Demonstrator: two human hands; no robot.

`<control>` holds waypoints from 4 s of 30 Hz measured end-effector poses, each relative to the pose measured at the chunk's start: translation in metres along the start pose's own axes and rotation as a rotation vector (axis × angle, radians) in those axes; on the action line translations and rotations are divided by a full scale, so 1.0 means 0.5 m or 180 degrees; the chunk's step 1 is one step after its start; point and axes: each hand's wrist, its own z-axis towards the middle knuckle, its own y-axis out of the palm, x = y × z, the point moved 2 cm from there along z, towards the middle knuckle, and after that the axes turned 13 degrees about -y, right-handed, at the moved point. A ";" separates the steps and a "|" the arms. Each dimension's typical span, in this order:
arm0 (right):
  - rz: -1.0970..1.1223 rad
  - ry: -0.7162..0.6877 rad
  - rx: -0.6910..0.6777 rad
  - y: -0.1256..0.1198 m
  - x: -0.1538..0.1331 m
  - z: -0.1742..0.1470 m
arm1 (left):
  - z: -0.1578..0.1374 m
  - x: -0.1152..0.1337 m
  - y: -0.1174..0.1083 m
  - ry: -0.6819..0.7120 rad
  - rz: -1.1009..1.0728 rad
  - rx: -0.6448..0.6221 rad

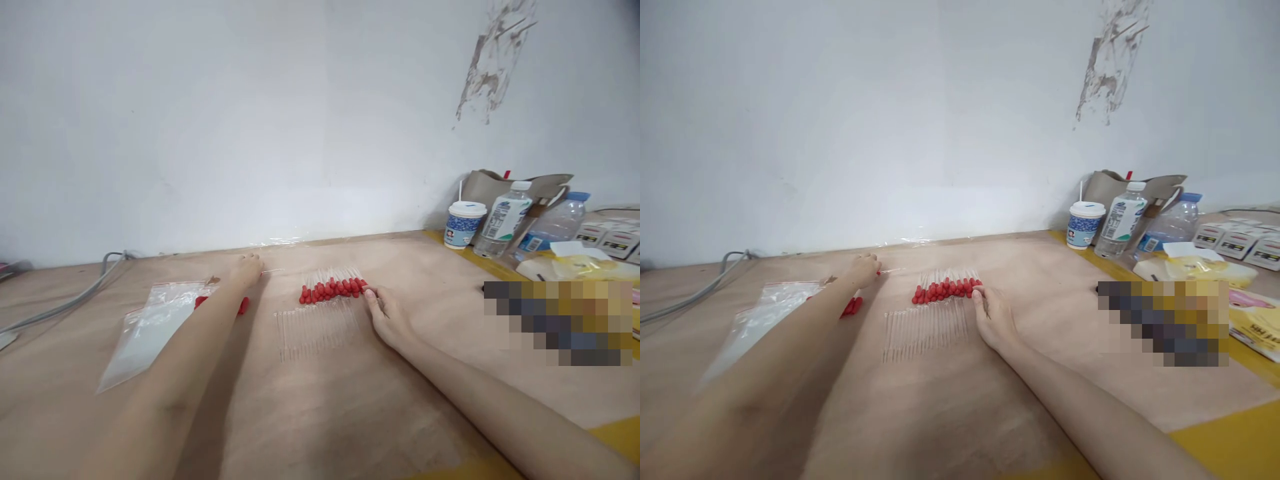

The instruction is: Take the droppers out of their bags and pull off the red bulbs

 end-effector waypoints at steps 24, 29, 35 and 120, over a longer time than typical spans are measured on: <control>-0.0080 -0.1355 -0.0396 -0.015 -0.065 0.000 | -0.295 0.072 -0.099 0.0939 -0.1915 0.0986; -0.0148 -0.2082 -0.0991 0.003 -0.122 -0.009 | -0.394 0.115 -0.064 0.1331 -0.2628 0.1200; -0.0242 -0.2260 -0.1042 0.022 -0.139 -0.020 | -0.413 0.145 -0.055 0.1359 -0.2919 0.1242; -0.1003 -0.0595 -0.1062 -0.013 -0.045 -0.026 | -0.268 -0.163 -0.026 -0.1626 -0.2108 0.1627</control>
